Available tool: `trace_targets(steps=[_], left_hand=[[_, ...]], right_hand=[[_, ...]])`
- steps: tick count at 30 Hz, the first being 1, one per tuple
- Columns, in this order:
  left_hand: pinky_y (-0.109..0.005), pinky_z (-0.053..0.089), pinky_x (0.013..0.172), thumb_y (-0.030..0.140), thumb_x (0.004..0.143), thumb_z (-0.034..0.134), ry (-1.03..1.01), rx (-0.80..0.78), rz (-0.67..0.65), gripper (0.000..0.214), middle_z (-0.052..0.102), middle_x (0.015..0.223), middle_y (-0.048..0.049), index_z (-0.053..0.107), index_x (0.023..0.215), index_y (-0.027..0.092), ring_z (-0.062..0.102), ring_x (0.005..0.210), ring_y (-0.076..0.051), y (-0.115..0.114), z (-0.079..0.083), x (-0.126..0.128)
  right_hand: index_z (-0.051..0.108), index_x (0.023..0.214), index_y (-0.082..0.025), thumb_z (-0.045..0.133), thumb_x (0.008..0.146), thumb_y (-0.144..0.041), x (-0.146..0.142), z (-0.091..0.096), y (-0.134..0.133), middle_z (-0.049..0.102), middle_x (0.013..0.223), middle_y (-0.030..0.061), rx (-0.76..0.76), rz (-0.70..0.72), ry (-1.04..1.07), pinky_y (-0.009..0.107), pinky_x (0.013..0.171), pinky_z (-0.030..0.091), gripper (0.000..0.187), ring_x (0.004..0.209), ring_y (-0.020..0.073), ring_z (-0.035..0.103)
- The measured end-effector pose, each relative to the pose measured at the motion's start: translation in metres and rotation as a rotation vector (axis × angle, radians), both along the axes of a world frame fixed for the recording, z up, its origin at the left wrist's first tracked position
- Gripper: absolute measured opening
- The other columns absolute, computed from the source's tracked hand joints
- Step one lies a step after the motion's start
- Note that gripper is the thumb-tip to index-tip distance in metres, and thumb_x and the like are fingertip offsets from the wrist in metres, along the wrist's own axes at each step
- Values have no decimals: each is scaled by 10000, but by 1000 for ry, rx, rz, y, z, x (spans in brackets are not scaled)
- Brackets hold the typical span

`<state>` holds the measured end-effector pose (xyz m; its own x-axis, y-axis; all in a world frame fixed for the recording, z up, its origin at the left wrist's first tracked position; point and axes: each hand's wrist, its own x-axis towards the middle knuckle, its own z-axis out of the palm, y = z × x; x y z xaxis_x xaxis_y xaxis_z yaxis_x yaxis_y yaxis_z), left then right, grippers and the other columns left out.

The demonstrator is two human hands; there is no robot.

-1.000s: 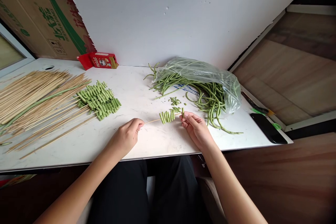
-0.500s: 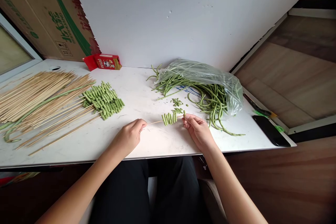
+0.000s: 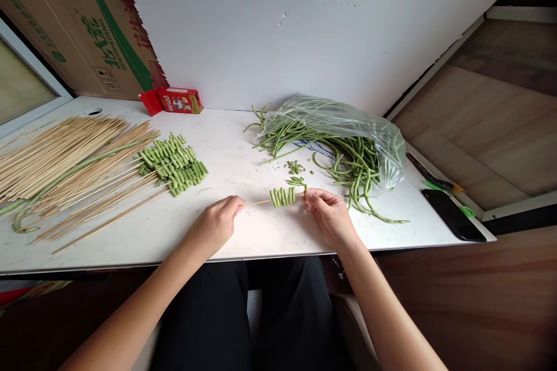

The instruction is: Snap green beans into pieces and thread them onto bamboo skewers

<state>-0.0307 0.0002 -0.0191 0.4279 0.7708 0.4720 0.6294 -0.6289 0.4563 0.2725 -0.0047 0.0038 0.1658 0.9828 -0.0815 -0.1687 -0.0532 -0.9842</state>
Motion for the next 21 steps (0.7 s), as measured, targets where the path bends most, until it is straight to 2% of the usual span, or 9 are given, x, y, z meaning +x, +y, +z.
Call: trace_targets(steps=[9,15,18,21], left_hand=[[-263,525,679,-32,918,402,18,14,-4,311,683,860,-21,567,982,224,707,785,-173,-1,1,1],[-256,523,683,-48,896,403,-7,7,-11,332,670,850,-19,575,993,219,707,790,-171,0,-1,1],[-264,529,709,-54,876,410,-22,7,25,355,676,883,-25,578,1025,221,698,803,-173,1,-2,1],[-278,544,749,-48,869,411,-49,25,89,366,684,903,-34,577,1050,223,704,833,-185,2,-1,0]], right_hand=[[822,810,-227,936,754,-467,-5,-4,-3,756,920,51,46,26,-94,312,725,482,271,762,169,595],[807,833,-206,930,746,-486,-11,-2,-5,738,869,42,5,37,-133,297,675,465,318,705,152,574],[817,914,-209,901,775,-512,-9,1,-5,767,971,60,16,63,-171,300,674,470,344,712,156,580],[817,1064,-222,815,855,-543,-3,4,-2,774,1060,80,41,-3,-302,310,650,461,383,725,171,580]])
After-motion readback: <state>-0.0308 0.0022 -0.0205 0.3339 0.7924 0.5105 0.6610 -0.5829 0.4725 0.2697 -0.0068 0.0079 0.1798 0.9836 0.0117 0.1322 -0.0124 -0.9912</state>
